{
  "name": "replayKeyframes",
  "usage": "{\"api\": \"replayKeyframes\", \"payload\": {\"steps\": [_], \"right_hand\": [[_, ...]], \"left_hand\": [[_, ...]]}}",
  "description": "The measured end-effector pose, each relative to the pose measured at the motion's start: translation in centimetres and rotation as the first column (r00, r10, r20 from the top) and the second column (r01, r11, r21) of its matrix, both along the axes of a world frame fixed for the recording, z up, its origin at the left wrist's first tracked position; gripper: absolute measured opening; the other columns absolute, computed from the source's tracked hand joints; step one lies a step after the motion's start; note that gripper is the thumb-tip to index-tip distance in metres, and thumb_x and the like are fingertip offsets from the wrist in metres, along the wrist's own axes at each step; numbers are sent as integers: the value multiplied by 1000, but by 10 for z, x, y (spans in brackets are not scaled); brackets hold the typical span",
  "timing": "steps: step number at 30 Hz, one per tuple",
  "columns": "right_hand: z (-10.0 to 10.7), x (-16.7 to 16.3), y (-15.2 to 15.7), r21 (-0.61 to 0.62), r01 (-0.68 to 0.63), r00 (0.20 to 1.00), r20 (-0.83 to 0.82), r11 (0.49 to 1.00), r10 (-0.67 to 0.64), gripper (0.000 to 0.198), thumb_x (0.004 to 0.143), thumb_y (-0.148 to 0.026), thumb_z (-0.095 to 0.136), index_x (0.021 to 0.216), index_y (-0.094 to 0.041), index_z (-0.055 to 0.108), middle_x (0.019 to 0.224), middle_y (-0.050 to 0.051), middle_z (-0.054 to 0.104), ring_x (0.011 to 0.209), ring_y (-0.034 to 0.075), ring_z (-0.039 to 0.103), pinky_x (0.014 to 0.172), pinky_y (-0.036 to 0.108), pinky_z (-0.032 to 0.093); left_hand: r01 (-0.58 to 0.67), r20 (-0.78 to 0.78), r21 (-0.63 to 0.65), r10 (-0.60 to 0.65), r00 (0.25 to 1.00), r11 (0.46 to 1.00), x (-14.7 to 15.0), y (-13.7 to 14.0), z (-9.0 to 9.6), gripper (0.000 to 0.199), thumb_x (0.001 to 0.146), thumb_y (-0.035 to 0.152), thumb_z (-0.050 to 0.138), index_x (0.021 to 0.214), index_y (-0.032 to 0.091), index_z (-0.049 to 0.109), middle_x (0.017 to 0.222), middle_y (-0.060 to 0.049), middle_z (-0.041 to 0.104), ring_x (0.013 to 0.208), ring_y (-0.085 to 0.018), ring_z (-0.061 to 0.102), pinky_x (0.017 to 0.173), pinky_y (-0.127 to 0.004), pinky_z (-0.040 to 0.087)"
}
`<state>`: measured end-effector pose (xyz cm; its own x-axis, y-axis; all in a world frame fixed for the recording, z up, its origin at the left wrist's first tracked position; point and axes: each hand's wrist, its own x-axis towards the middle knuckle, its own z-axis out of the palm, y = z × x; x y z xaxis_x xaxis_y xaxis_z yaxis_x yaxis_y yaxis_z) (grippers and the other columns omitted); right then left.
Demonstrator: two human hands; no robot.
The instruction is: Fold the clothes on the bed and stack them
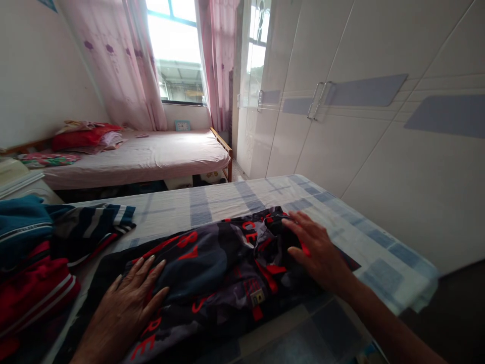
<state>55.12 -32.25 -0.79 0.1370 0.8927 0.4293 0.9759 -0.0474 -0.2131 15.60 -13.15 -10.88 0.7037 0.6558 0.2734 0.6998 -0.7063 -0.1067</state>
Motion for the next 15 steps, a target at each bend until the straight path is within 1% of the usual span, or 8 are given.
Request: {"api": "replayKeyframes", "payload": {"steps": [2,4,6,7,9,11,13,15], "right_hand": [[-21,-13,11,-198,-22,999,25,980,27,58,88,-51,44,142,-31,38,152,3,28,141,28,19,113,52,17],[-35,-24,21,-383,-14,1000,-9,924,11,60,89,-53,41,142,-27,37,152,4,28,140,30,21,111,55,17],[-37,-28,25,-457,-48,996,-87,888,10,59,90,-52,39,141,-24,40,150,6,32,138,30,26,111,54,21],[-32,-26,25,-440,-86,990,-137,894,28,56,90,-50,38,139,-23,44,148,6,36,137,29,30,110,51,24],[-17,-14,18,-317,-110,975,-218,942,40,49,92,-46,36,131,-22,53,141,6,47,131,26,40,109,44,31],[-3,10,6,-157,35,970,-231,987,-71,46,91,-44,37,124,-20,58,134,8,53,126,25,46,107,41,34],[3,41,-7,-77,287,924,-238,955,-298,48,87,-46,42,121,-17,59,133,11,54,126,28,45,108,45,32],[-1,71,-21,-169,435,822,-326,884,-467,49,83,-47,44,115,-15,62,131,15,55,127,32,44,109,48,30]], "left_hand": [[16,-8,0,-16,1000,1000,-1,1,-2,61,87,56,35,135,21,48,146,-12,38,137,-34,28,100,-54,37],[8,-15,6,-8,1000,1000,-1,2,-2,60,88,55,35,134,21,49,146,-13,39,137,-34,28,100,-54,37],[-20,-20,8,20,1000,1000,0,0,1,61,87,56,35,134,20,49,146,-13,38,137,-33,29,99,-53,38],[-35,-25,4,35,999,999,2,-1,3,61,87,56,35,135,20,49,146,-13,38,137,-33,29,100,-53,37],[-66,-41,-10,66,997,998,5,-4,9,60,88,55,34,136,21,47,146,-11,37,137,-31,29,101,-52,36],[-83,-61,-32,81,995,996,9,-8,14,59,88,53,35,136,22,46,147,-10,37,138,-30,28,103,-51,35],[-107,-72,-62,102,992,992,11,-10,19,58,88,53,36,136,21,46,147,-10,36,138,-30,27,104,-51,33],[-133,-69,-101,127,990,986,11,-11,24,57,88,51,37,137,23,45,148,-10,35,138,-29,27,105,-52,32]]}}
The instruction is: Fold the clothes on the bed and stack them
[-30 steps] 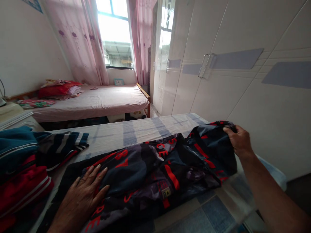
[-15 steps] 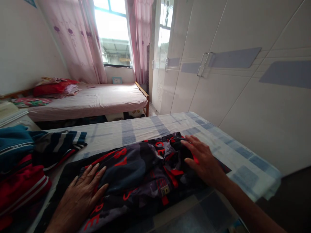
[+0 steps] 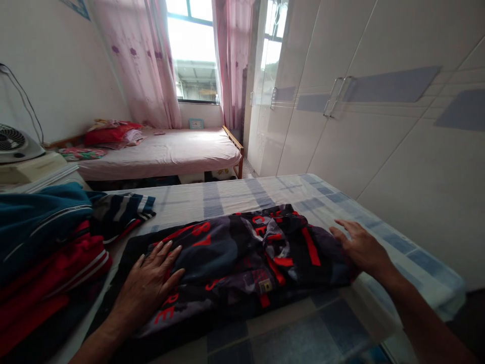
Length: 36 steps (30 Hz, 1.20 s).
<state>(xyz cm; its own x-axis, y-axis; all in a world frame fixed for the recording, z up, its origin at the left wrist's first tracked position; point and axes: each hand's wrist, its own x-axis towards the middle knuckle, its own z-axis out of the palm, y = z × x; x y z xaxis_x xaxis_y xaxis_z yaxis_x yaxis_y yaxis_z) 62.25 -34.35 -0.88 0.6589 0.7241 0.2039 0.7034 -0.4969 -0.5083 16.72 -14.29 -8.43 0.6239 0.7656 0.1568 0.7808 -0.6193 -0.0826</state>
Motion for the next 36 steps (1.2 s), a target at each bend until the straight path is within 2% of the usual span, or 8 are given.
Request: {"api": "replayKeyframes", "payload": {"steps": [5,9,13,18,23,26,31,36], "right_hand": [[-17,38,-31,-105,130,810,-562,986,-166,53,86,-54,31,100,-17,67,118,18,64,113,32,58,92,49,48],[-12,37,-41,-11,42,569,-822,999,-33,47,80,-58,48,97,-20,68,121,13,63,118,32,54,91,43,51],[0,31,-28,-54,-59,500,-866,997,-17,43,81,-53,51,96,-18,70,119,11,64,123,31,50,98,41,47],[0,25,-4,-5,-211,336,-940,977,67,36,80,-40,59,103,-14,68,113,12,68,118,27,55,104,38,41],[-17,35,5,172,-143,515,-828,975,221,32,81,-35,57,107,-20,67,135,4,54,136,20,33,116,35,21],[-20,35,7,241,-208,509,-801,948,315,32,74,-31,64,105,-23,68,136,2,53,138,20,28,116,34,20],[-5,11,14,13,-233,241,-968,972,71,45,79,-43,60,115,-16,62,113,11,68,116,27,57,102,42,44],[1,-2,20,-122,-232,202,-977,965,-75,35,77,-37,63,102,-11,64,88,10,74,81,23,70,89,36,53]], "left_hand": [[8,78,-71,-3,997,997,5,-5,20,49,89,47,40,133,26,50,144,-8,42,136,-29,32,105,-57,27],[120,244,-95,-94,965,988,36,-28,46,48,91,47,40,132,26,50,145,-7,43,136,-26,33,110,-51,25],[249,310,-134,-198,930,959,81,-60,62,48,92,47,40,136,28,45,152,-6,30,139,-24,26,113,-47,22],[272,325,-179,-204,923,945,112,-74,47,53,92,51,36,139,28,41,153,-9,26,141,-25,21,113,-47,21],[254,292,-285,-169,941,924,115,-71,29,55,92,53,33,140,26,39,148,-10,36,139,-24,27,112,-47,24],[241,319,-289,-144,937,926,115,-74,32,53,93,50,35,139,24,41,148,-10,36,138,-24,29,112,-47,24],[242,411,-263,-119,904,934,122,-84,49,50,93,43,39,138,22,43,149,-10,36,137,-24,31,113,-45,25],[314,442,-353,-139,886,881,129,-86,51,53,91,51,37,137,27,44,148,-11,36,136,-29,32,109,-53,26]]}}
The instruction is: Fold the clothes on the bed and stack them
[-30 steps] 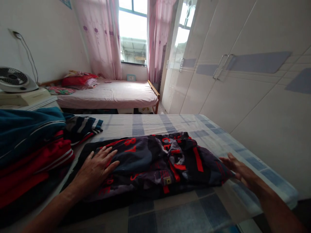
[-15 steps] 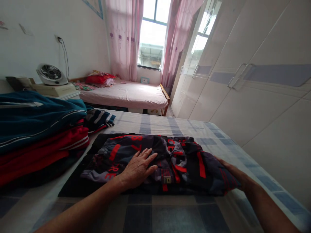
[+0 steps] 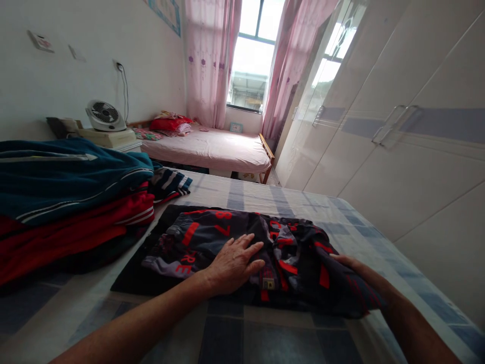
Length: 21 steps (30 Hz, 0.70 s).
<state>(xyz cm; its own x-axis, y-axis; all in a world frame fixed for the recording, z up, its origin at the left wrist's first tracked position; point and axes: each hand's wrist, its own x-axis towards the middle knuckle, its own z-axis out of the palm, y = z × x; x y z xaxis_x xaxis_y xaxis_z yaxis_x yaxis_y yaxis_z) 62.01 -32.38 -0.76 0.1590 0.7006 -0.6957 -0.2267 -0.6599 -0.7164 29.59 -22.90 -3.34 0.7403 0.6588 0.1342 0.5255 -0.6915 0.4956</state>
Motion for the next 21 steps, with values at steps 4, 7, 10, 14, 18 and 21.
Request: {"api": "replayKeyframes", "payload": {"steps": [4,7,10,14,18,21], "right_hand": [[13,-3,6,24,14,991,132,1000,-17,27,74,-38,62,89,-15,65,78,10,74,75,26,70,81,38,55],[42,-23,15,144,-42,941,339,989,-9,28,70,-38,65,91,-19,64,80,8,74,74,28,70,72,40,56],[77,-61,30,238,-111,888,460,965,-11,30,67,-35,68,94,-22,65,81,7,73,66,25,68,61,35,55],[113,-127,61,298,-280,864,493,913,105,26,63,-30,70,88,-21,65,70,2,69,53,16,60,47,26,47],[135,-201,98,431,-473,831,507,769,228,17,64,-30,69,67,-18,57,52,-4,52,43,7,44,39,19,32],[134,-264,125,497,-609,767,568,619,299,22,70,-32,65,62,-17,51,51,-6,44,44,5,39,41,17,28]], "left_hand": [[5,146,-194,24,989,981,0,2,-1,55,89,53,40,133,22,50,145,-13,40,135,-29,34,111,-46,24],[10,228,-291,59,972,957,-1,4,4,57,90,54,36,135,22,48,142,-9,46,134,-25,37,111,-40,26],[29,288,-361,82,954,932,-2,7,11,63,90,58,30,138,20,44,142,-9,46,132,-25,40,110,-38,28],[120,419,-412,71,905,903,-13,9,24,63,92,56,22,136,18,46,141,-4,48,129,-21,44,109,-31,31],[293,659,-479,119,743,827,-51,6,34,51,94,48,27,126,23,57,131,0,58,125,-20,48,109,-31,32],[298,644,-727,464,608,619,-86,4,30,37,87,46,48,108,23,67,117,-4,67,117,-26,54,105,-44,37]]}}
